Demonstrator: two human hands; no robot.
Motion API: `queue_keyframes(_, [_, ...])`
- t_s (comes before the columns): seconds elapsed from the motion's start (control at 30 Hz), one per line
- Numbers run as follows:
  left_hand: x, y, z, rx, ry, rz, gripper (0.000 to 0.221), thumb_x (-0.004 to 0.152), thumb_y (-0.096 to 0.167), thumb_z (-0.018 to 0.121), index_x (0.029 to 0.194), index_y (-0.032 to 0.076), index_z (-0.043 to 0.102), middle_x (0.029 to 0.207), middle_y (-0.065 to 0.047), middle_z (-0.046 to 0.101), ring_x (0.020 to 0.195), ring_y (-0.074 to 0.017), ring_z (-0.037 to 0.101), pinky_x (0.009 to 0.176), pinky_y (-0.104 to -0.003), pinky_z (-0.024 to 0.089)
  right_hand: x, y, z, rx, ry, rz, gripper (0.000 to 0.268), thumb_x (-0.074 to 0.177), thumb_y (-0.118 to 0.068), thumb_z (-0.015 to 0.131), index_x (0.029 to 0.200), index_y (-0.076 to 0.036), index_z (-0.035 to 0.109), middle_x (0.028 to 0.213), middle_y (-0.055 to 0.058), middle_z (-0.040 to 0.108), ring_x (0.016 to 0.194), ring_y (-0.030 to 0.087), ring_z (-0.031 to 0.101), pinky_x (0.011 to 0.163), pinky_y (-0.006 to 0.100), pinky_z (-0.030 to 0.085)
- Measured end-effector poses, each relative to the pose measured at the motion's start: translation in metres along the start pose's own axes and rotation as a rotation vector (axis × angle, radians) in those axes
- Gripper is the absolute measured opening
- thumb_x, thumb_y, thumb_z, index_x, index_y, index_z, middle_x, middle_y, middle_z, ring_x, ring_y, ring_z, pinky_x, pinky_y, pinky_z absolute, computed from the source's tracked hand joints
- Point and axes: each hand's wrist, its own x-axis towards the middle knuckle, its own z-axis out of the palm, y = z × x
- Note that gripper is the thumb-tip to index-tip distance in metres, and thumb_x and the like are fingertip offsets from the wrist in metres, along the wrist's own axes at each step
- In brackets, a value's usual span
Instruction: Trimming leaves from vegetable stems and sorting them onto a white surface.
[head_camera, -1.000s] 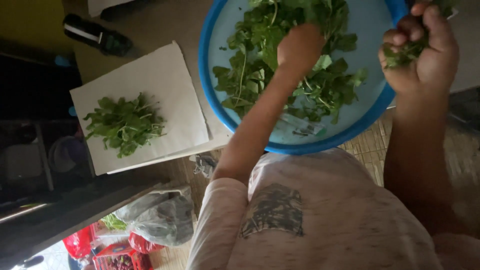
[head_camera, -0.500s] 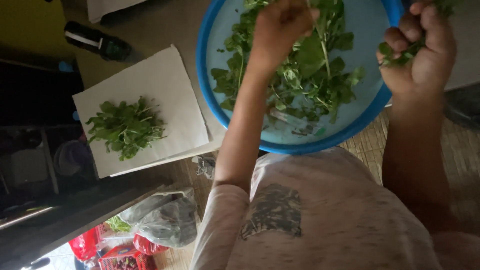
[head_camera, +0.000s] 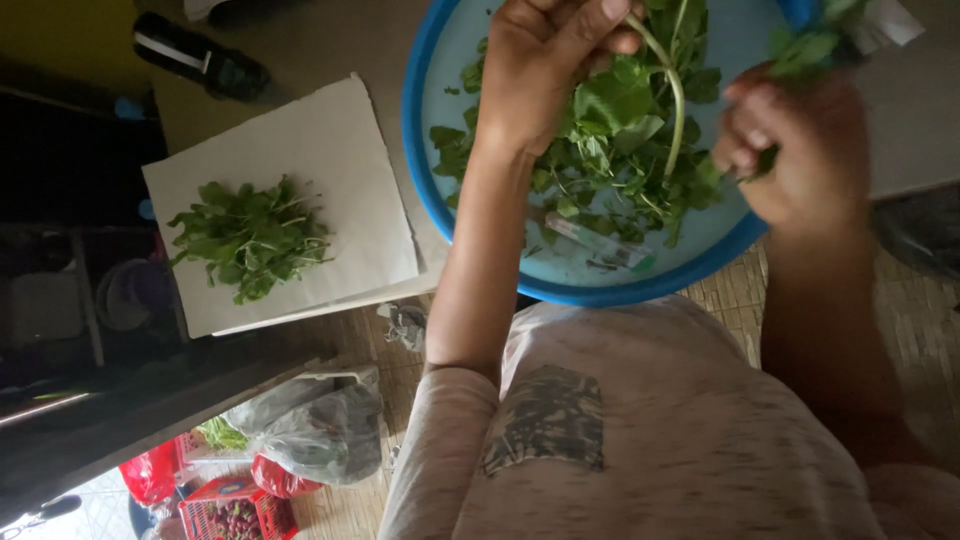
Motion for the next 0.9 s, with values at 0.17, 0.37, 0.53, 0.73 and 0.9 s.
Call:
queue_keyframes(0.17, [-0.002, 0.004, 0.004, 0.078, 0.022, 0.042, 0.012, 0.106, 0.029, 0.073, 0.113, 0.021, 0.075, 0.100, -0.001, 0.077, 0.094, -0.0130, 0.075, 0.075, -0.030, 0.060, -0.011, 0.012, 0.012, -0.003, -0.184, 0.116, 0.036, 0.105, -0.033, 0.066, 0.078, -0.011, 0.058, 0.114, 0.007, 0.072, 0.053, 0.001, 0.047, 0.049, 0.019, 0.043])
queue_keyframes(0.37, [-0.014, 0.003, -0.010, 0.024, -0.022, 0.079, 0.010, 0.110, 0.021, 0.068, 0.119, 0.019, 0.070, 0.114, -0.002, 0.073, 0.105, -0.0187, 0.074, 0.097, -0.033, 0.068, 0.001, 0.015, 0.015, -0.057, -0.165, 0.279, 0.038, 0.114, -0.023, 0.045, 0.131, 0.006, 0.063, 0.067, -0.005, 0.038, 0.056, 0.012, 0.035, 0.056, 0.030, 0.028])
queue_keyframes(0.53, [-0.047, 0.019, -0.040, 0.074, 0.154, 0.058, 0.011, 0.107, 0.024, 0.071, 0.116, 0.019, 0.070, 0.112, -0.004, 0.076, 0.101, -0.0187, 0.076, 0.093, -0.034, 0.068, 0.016, 0.039, 0.028, -0.172, -0.156, 0.224, 0.050, 0.117, -0.017, 0.049, 0.070, -0.014, 0.033, 0.093, 0.010, 0.055, 0.061, 0.012, 0.041, 0.056, 0.031, 0.032])
queue_keyframes(0.73, [-0.164, 0.021, -0.117, -0.119, 0.583, 0.056, 0.013, 0.095, 0.013, 0.082, 0.102, 0.007, 0.072, 0.111, -0.010, 0.075, 0.100, -0.0269, 0.076, 0.088, -0.040, 0.063, 0.036, 0.070, 0.085, -0.399, -0.276, 0.290, 0.027, 0.118, -0.013, 0.053, 0.094, -0.002, 0.055, 0.076, 0.007, 0.048, 0.059, 0.012, 0.039, 0.054, 0.031, 0.027])
queue_keyframes(0.9, [-0.302, 0.067, -0.172, -0.095, 1.023, 0.080, 0.012, 0.097, 0.003, 0.071, 0.108, -0.001, 0.072, 0.104, -0.018, 0.076, 0.095, -0.0266, 0.076, 0.079, -0.035, 0.061, 0.048, 0.098, 0.178, -0.764, -0.384, 0.270, 0.013, 0.114, -0.018, 0.058, 0.121, -0.010, 0.065, 0.065, 0.000, 0.049, 0.055, 0.009, 0.043, 0.050, 0.028, 0.033])
